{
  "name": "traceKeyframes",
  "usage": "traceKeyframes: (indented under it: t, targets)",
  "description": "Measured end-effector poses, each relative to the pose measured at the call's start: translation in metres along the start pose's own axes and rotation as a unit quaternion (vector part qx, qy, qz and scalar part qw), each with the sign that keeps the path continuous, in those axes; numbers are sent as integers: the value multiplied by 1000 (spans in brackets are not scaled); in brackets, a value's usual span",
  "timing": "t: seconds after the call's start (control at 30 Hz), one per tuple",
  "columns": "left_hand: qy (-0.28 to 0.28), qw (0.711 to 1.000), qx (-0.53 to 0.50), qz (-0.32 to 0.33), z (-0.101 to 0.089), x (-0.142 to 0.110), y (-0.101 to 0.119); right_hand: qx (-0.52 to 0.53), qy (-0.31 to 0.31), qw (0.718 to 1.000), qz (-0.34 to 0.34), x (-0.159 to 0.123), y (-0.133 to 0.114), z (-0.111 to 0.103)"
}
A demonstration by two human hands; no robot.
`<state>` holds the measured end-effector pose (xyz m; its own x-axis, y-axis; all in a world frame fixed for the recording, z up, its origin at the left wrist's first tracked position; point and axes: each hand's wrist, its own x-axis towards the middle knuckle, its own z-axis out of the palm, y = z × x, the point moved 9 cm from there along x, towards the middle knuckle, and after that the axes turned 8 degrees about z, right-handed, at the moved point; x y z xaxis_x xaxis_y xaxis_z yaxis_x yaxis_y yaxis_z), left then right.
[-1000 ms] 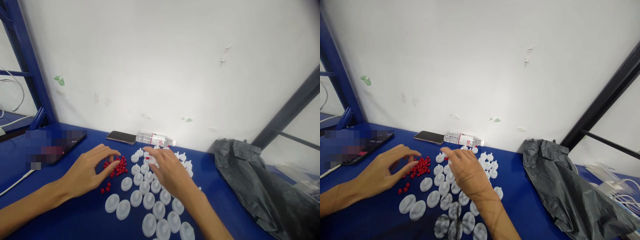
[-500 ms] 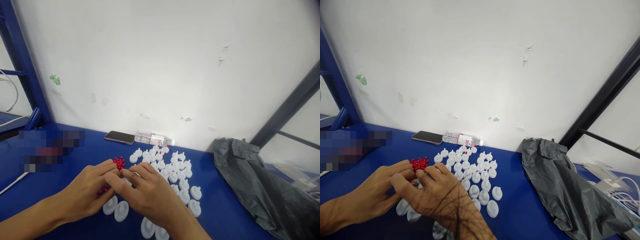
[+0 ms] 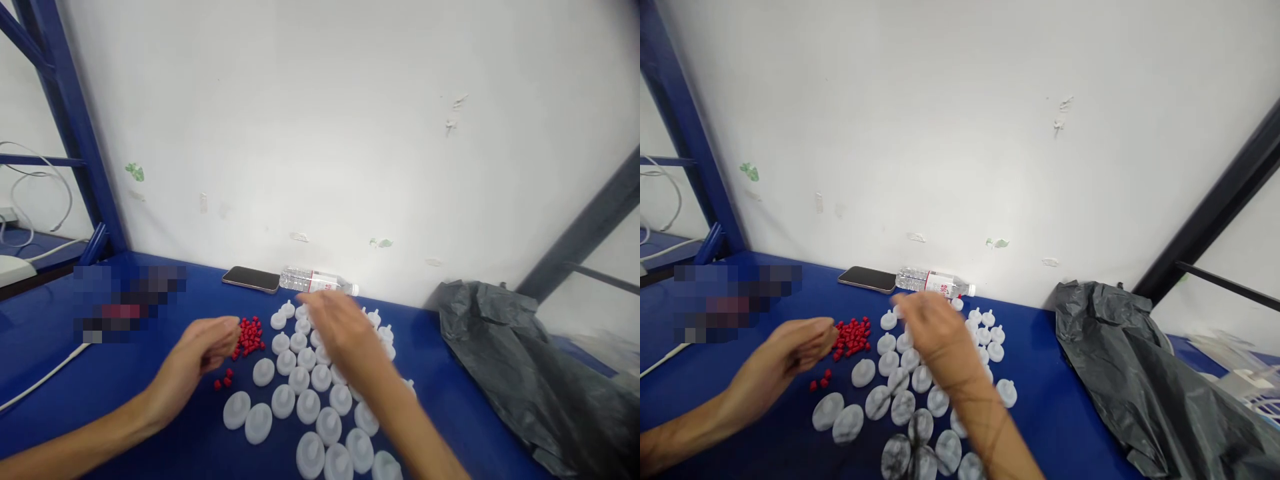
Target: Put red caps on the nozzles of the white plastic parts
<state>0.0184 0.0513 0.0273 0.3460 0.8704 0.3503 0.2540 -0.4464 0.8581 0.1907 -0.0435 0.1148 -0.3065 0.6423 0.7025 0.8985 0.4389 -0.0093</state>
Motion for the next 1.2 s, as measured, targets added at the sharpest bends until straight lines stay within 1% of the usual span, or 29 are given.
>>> traceKeyframes:
  t: [0.03, 0.07, 0.1, 0.13, 0.17, 0.2, 0.27, 0.33, 0.43, 0.5, 0.63, 0.7, 0.83, 0.97, 1.07, 1.2]
  targets:
    - [33, 999, -29, 2, -11, 4, 0, -2, 12, 998, 60, -3, 27, -7]
    - [66, 997, -28, 21, -23, 9, 2, -6, 33, 990, 134, -7, 57, -16]
    - [97, 994, -4, 47, -34, 13, 6, -10, 67, 975, 210, -14, 84, -27]
    - [115, 992, 8, 60, -42, 17, 6, -6, 76, 962, 263, -21, 106, -33]
    - [127, 989, 23, 71, -46, 20, 6, -2, 76, 955, 287, -25, 119, -35]
    - [135, 987, 37, 78, -49, 22, 5, 5, 76, 952, 298, -28, 127, -36]
    - [139, 985, 57, 85, -48, 25, 3, 19, 56, 957, 283, -29, 129, -27]
    - [134, 983, 84, 96, -44, 25, 3, 31, 26, 965, 258, -29, 124, -13]
    - [110, 977, 136, 124, -38, 23, 7, 33, -16, 970, 241, -30, 119, 7]
    - [91, 973, 161, 136, -34, 22, 9, 26, -31, 971, 237, -31, 119, 13]
    - [71, 974, 169, 133, -31, 23, 4, 4, -55, 971, 231, -32, 118, 19]
    - [81, 973, 179, 123, -34, 24, -1, -4, -72, 971, 229, -32, 117, 23]
    - [120, 963, 221, 97, -44, 28, -5, -15, -100, 968, 229, -34, 114, 31]
    - [125, 953, 258, 104, -48, 29, -4, -22, -126, 964, 232, -37, 114, 37]
    - [107, 949, 276, 107, -46, 33, -11, -29, -136, 962, 236, -39, 115, 38]
    - [72, 941, 315, 97, -43, 41, -27, -38, -154, 960, 231, -39, 114, 44]
